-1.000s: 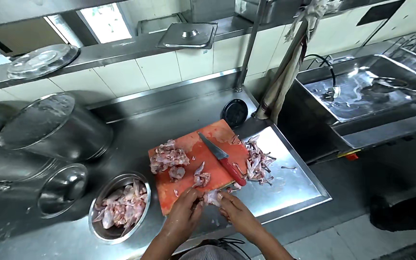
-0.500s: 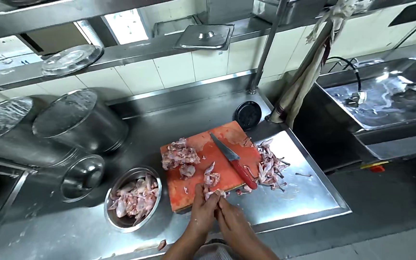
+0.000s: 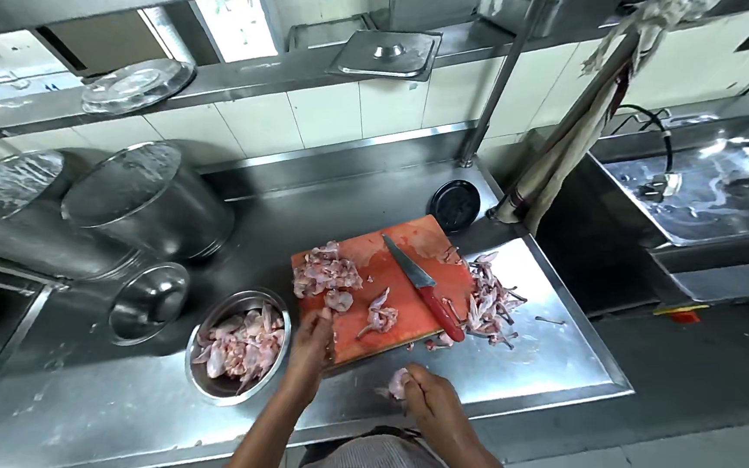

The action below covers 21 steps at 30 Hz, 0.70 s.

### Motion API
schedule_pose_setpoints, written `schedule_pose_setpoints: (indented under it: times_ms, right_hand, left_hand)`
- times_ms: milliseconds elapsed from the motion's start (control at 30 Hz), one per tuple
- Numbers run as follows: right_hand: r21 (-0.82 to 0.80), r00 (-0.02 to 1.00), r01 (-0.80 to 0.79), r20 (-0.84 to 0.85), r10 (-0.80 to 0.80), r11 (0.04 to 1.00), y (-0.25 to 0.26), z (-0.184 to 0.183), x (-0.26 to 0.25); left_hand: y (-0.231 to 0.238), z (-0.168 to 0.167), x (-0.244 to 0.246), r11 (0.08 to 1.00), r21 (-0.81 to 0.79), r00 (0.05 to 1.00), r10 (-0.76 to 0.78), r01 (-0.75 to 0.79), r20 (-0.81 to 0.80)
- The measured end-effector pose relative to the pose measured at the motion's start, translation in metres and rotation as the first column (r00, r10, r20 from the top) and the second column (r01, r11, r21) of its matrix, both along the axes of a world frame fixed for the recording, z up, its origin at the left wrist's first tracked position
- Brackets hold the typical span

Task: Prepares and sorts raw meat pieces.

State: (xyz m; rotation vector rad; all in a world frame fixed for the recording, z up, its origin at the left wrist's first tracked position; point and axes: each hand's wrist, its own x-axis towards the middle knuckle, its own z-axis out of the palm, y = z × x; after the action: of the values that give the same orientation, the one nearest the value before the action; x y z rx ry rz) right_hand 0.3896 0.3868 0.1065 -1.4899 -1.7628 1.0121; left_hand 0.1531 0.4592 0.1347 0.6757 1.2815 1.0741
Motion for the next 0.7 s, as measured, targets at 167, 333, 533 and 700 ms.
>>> schedule_pose_setpoints:
  times_ms: [167, 333, 533, 700]
  right_hand:
    - [-0.049, 0.997, -0.019, -0.080, 0.015, 0.999, 0.015, -0.013, -0.004]
    - [-0.208, 0.906, -0.021, -0.418, -0.070, 0.978, 0.026, -0.006, -0.009]
    - [-0.484, 0.708, -0.062, -0.638, -0.303, 0.873, 0.032, 0.007, -0.008]
    - [-0.541, 0.644, -0.103, -0.676, -0.359, 0.835, 0.033, 0.000, -0.003]
  left_hand:
    - [-0.010, -0.023, 0.025, 0.886, 0.128, 0.869, -0.393, 0.446, -0.302]
    - [-0.021, -0.043, 0.035, 0.756, 0.173, 0.743, -0.525, 0.631, -0.415]
    - [-0.025, -0.048, 0.024, 0.811, 0.173, 0.827, -0.526, 0.558, -0.198]
    - [-0.023, -0.049, 0.014, 0.782, 0.228, 0.744, -0.395, 0.580, -0.540]
